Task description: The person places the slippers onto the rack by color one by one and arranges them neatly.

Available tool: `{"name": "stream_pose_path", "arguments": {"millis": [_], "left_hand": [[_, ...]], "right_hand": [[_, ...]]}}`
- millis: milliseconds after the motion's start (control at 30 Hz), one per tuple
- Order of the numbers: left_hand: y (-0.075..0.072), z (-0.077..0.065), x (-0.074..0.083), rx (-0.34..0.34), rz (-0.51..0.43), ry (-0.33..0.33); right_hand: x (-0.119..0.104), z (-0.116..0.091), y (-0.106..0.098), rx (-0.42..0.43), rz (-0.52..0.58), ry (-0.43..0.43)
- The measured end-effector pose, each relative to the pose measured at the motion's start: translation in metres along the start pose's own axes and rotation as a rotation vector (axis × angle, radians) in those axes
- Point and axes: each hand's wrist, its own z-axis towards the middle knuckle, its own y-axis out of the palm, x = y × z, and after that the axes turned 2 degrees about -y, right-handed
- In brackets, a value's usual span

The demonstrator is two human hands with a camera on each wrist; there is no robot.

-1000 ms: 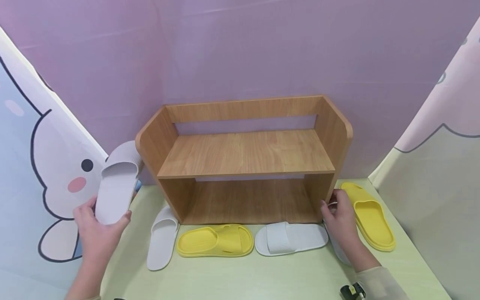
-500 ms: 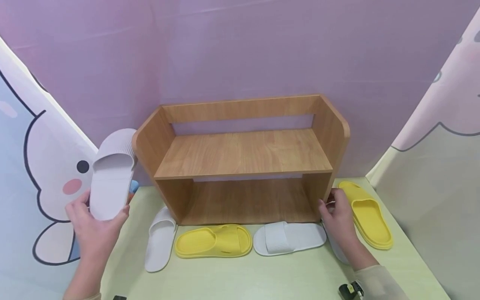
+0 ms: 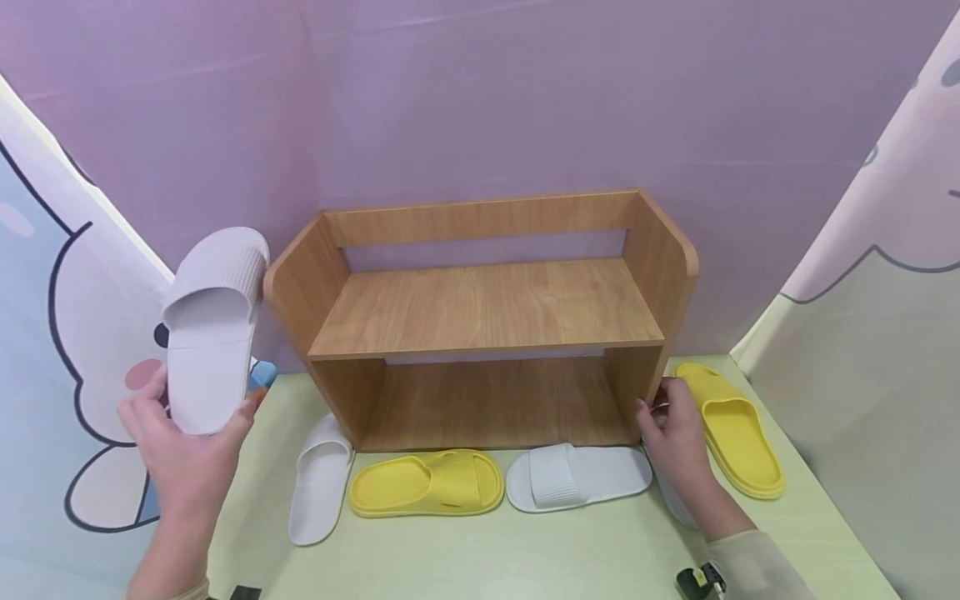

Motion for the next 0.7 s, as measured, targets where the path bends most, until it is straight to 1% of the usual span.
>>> {"name": "stream_pose_path", "arguments": {"millis": [167,233,333,433,533,667,700], "left_hand": [[0.003,0.000,0.011,0.017,-0.035,0.021],[0.003,-0.001,0.018,0.025,-0.054,0.034],[0.003,-0.003,0.034,0.036,-0.093,0.055],[0.002,-0.005,0.050,0.041,-0.123,0.062],[0.002,-0.007,0.056,0.027,-0.120,0.063],[0.007,-0.007,0.046,-0.007,-0.078,0.068],[0.008,-0.008,0.046,-0.020,-0.070,0.067]], "right_hand": [[-0.001,-0.001,0.000,0.002,-0.010,-0.011],[-0.001,-0.001,0.000,0.001,-0.011,-0.012],[0.000,-0.001,0.000,0.001,-0.015,-0.019],[0.002,-0.002,0.001,0.005,-0.020,-0.031],[0.003,-0.001,0.001,0.005,-0.027,-0.034],[0.002,-0.001,0.001,-0.003,-0.032,-0.025],[0.002,-0.001,0.001,-0.004,-0.034,-0.023]]}}
